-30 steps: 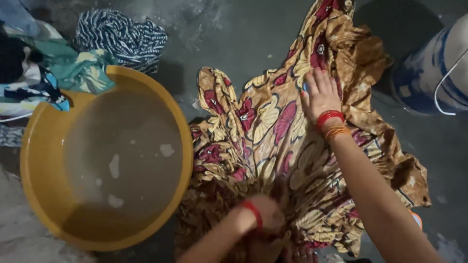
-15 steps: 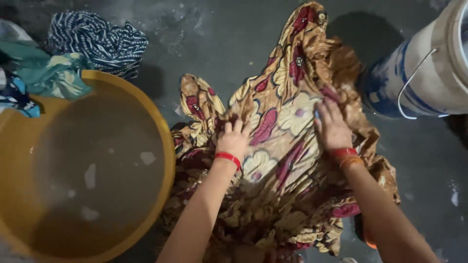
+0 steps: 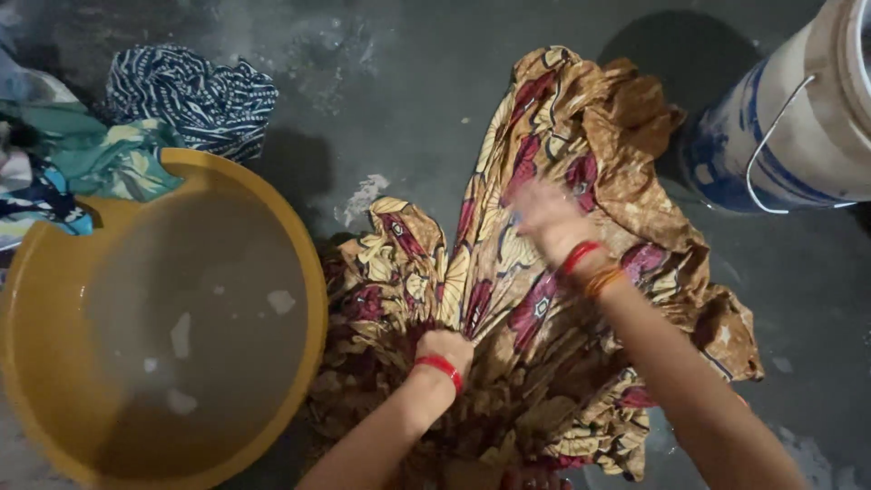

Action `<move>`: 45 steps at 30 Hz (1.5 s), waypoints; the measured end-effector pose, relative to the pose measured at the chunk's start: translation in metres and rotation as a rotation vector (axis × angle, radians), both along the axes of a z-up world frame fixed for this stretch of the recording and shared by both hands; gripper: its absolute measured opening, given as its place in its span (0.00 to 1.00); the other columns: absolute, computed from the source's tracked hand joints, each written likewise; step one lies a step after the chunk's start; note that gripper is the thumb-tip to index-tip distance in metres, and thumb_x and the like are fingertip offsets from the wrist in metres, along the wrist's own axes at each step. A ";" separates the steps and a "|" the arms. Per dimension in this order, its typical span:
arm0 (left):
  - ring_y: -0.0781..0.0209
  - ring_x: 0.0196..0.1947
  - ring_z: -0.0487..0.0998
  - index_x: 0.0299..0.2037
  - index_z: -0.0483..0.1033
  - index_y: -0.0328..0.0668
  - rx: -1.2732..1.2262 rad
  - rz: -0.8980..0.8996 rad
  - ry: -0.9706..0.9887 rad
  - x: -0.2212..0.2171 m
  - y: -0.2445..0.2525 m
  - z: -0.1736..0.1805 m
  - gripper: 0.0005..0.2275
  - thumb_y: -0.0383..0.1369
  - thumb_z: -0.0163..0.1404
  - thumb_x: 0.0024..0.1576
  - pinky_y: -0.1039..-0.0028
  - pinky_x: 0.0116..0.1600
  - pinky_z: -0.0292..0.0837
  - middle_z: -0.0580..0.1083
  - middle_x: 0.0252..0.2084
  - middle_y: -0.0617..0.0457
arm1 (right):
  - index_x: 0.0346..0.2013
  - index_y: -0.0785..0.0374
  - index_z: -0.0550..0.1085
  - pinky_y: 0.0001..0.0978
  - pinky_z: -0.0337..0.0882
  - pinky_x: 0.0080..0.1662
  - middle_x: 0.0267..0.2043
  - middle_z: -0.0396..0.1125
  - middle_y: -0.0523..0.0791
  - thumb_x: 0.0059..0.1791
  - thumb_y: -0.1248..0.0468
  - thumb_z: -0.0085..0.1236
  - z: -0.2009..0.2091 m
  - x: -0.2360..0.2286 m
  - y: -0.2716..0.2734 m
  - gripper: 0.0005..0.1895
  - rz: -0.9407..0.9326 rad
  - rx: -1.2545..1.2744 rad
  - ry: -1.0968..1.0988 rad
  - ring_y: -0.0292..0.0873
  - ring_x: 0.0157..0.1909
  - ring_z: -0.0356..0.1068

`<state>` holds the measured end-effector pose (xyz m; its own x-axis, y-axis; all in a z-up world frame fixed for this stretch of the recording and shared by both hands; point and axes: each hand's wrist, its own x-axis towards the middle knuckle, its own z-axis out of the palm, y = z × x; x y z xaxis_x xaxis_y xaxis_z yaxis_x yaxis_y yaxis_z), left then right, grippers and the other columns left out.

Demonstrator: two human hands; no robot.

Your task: Hand washing a large floral patterned fabric on a concrete floor using a bar of soap and water.

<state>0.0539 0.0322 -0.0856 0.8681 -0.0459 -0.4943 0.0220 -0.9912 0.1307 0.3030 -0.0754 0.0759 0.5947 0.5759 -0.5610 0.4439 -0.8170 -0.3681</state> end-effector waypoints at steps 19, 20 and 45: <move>0.55 0.45 0.78 0.49 0.78 0.44 0.103 -0.066 -0.615 0.113 0.067 0.030 0.12 0.33 0.46 0.58 0.61 0.46 0.77 0.76 0.41 0.54 | 0.65 0.61 0.69 0.47 0.68 0.61 0.63 0.67 0.55 0.55 0.70 0.46 -0.087 0.060 -0.099 0.22 0.012 0.149 -0.609 0.55 0.61 0.67; 0.56 0.43 0.78 0.44 0.80 0.47 0.111 -0.067 -0.631 0.102 0.071 0.038 0.11 0.36 0.47 0.56 0.60 0.46 0.77 0.77 0.37 0.56 | 0.71 0.62 0.67 0.51 0.70 0.56 0.63 0.67 0.57 0.58 0.71 0.44 -0.104 0.079 -0.121 0.24 -0.184 0.093 -0.605 0.58 0.56 0.69; 0.54 0.57 0.75 0.43 0.81 0.49 0.131 0.068 -0.379 0.170 0.035 0.107 0.08 0.33 0.49 0.60 0.52 0.62 0.67 0.77 0.51 0.51 | 0.59 0.69 0.69 0.49 0.66 0.66 0.61 0.68 0.58 0.48 0.65 0.52 -0.106 0.031 -0.045 0.24 0.060 0.376 -0.959 0.59 0.63 0.67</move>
<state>0.2242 0.0669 0.0210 0.9888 0.0600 -0.1368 0.0627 -0.9979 0.0149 0.3336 -0.1204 -0.0301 0.6620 0.6592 0.3567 0.7214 -0.6895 -0.0646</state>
